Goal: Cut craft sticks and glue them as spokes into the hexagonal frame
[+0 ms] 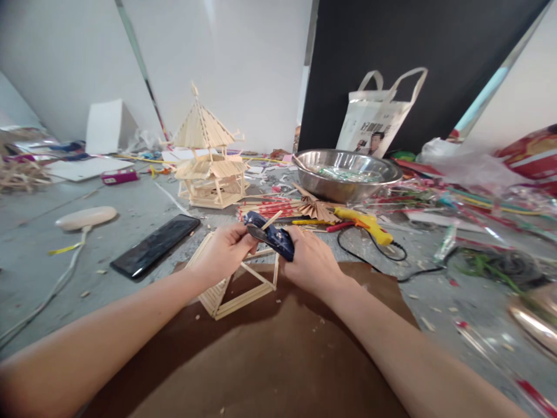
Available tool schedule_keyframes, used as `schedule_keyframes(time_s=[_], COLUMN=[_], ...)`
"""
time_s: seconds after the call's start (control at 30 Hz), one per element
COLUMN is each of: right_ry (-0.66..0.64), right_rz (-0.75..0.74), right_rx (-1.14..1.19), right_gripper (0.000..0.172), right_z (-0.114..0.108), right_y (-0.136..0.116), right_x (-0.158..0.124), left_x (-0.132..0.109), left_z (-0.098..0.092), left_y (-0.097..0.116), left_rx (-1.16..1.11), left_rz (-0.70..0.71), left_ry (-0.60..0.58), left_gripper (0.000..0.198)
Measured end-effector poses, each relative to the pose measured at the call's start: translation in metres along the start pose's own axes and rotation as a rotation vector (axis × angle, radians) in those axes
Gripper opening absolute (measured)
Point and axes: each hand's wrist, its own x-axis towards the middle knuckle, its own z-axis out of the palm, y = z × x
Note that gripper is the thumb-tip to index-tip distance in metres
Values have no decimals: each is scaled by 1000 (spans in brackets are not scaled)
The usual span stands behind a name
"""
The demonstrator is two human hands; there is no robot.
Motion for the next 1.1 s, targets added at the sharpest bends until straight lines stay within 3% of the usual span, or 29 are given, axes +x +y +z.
schedule_keyframes(time_s=[0.6, 0.87, 1.1], right_ry=[-8, -20, -24], right_rz=[-17, 14, 6], right_rx=[-70, -108, -54], right_gripper=[26, 23, 24], right_z=[-2, -3, -1], right_y=[2, -1, 0], right_x=[-1, -2, -1], left_x=[-3, -7, -3], left_z=[8, 10, 9], left_y=[-6, -4, -6], left_rx=[41, 212, 63], left_rz=[56, 18, 70], left_ry=[13, 62, 17], left_gripper=[30, 28, 24])
